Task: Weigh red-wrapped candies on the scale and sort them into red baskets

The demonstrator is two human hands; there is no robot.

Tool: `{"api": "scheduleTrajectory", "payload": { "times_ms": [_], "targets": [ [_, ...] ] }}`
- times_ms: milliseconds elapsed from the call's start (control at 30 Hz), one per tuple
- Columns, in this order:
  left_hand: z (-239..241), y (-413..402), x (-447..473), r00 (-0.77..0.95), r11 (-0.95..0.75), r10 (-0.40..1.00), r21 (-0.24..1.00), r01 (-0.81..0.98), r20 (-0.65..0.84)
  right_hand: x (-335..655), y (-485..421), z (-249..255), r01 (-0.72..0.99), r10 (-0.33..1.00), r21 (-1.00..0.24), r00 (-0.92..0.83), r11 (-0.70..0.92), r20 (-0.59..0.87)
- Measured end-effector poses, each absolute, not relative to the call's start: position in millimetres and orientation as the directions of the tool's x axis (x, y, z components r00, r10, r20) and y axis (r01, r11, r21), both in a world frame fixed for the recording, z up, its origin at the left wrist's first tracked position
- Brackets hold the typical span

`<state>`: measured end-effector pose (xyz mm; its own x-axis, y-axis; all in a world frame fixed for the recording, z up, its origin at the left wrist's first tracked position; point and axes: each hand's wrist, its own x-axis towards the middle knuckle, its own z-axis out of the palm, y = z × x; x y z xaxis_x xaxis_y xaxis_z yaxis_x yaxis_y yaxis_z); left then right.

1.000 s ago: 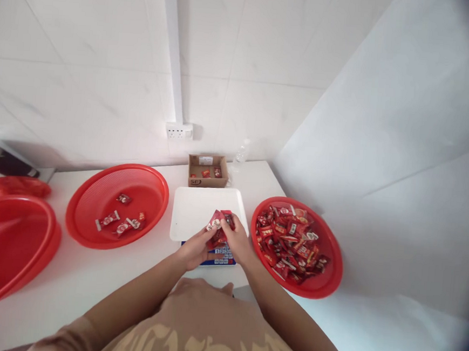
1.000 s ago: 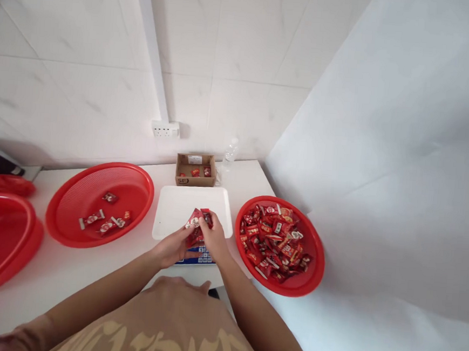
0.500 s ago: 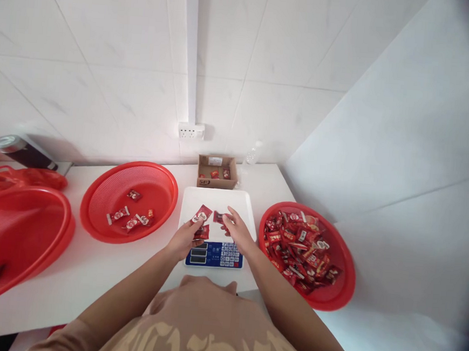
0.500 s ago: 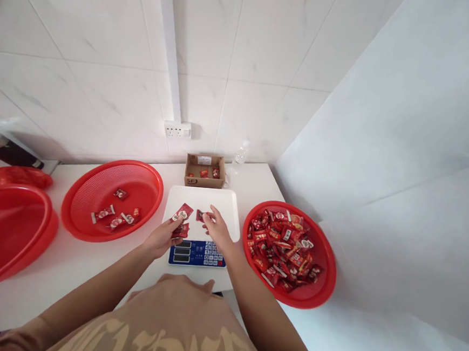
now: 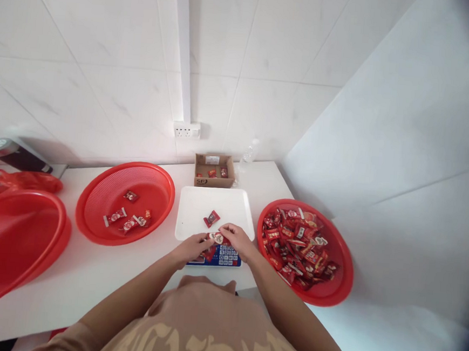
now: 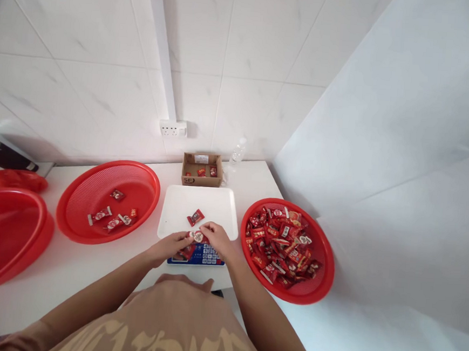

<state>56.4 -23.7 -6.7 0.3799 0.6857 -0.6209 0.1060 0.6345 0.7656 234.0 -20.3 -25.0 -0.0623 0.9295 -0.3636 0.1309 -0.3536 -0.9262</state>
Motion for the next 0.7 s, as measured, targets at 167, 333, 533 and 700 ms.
{"api": "scheduleTrajectory", "payload": {
  "times_ms": [167,333,533,700],
  "targets": [
    [-9.7,-9.5,46.0,0.187,0.618,0.780,0.782,-0.078,-0.597,251.7,-17.9,-32.0,0.246,0.907,-0.875,0.175,-0.418,-0.384],
    [-5.9,6.3,41.3,0.166,0.585,0.810,0.796,-0.156,-0.563,262.6,-25.4,-32.2,0.218,0.882,-0.862,0.232,-0.458,-0.410],
    [1.3,29.1,49.8,0.202,0.490,0.859,0.869,-0.065,-0.470,270.8,-39.3,-33.9,0.093,0.837,-0.854,0.278,-0.512,-0.471],
    [37.6,33.5,61.0,0.181,0.301,0.912,0.899,0.317,-0.369,285.0,-53.7,-39.9,0.024,0.819,-0.866,0.339,-0.499,-0.462]
  ]
}}
